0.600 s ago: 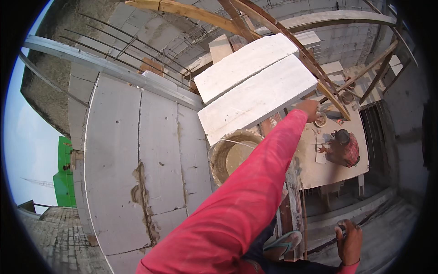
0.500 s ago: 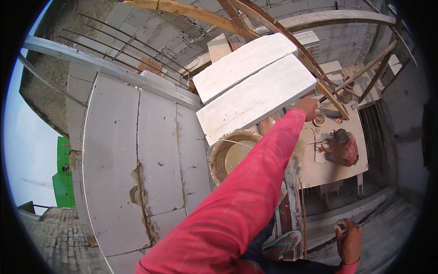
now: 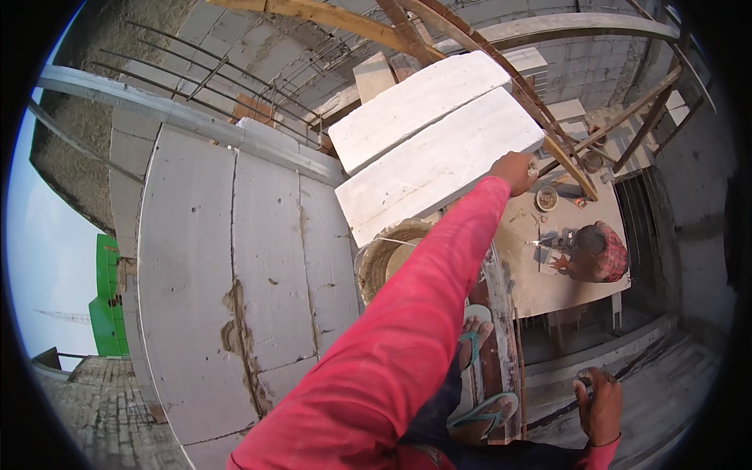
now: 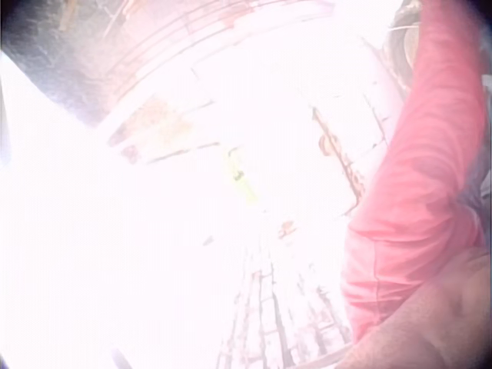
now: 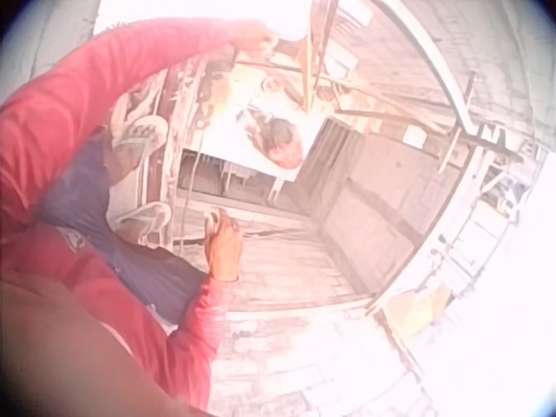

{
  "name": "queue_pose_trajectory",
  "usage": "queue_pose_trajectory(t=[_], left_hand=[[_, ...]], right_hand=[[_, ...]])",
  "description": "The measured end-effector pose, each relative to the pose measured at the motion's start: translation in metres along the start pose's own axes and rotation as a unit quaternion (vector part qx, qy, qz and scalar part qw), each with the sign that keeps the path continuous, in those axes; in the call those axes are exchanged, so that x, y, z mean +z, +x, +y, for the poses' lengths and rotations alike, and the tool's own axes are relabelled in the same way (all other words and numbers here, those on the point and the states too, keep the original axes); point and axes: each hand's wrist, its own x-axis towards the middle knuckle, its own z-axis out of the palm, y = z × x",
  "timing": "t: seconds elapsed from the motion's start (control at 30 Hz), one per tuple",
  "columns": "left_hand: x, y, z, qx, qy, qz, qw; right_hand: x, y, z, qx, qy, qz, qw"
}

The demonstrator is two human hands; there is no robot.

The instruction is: The person applies cement to a white rectangular board using a trowel, then positions and secures the board against a wall. The person repeats this process with additional boards, aligning them vertically along the wall.

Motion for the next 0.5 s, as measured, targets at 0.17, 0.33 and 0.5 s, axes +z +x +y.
queue_pose_trajectory(t=[0.17, 0.33, 0.5], left_hand=[[-0.014, -0.008, -0.007, -0.008, 0.014, 0.037, 0.999], [-0.027, -0.012, -0.022, -0.006, -0.01, 0.082, 0.997], [-0.031, -0.02, -0.044, -0.019, 0.021, 0.096, 0.995]], right_hand=[[-0.003, 0.013, -0.002, 0.02, 0.001, -0.036, 0.999], [0.0, 0.023, 0.005, 0.015, 0.004, -0.057, 0.998], [0.003, 0.039, 0.016, 0.002, 0.029, -0.055, 0.998]])
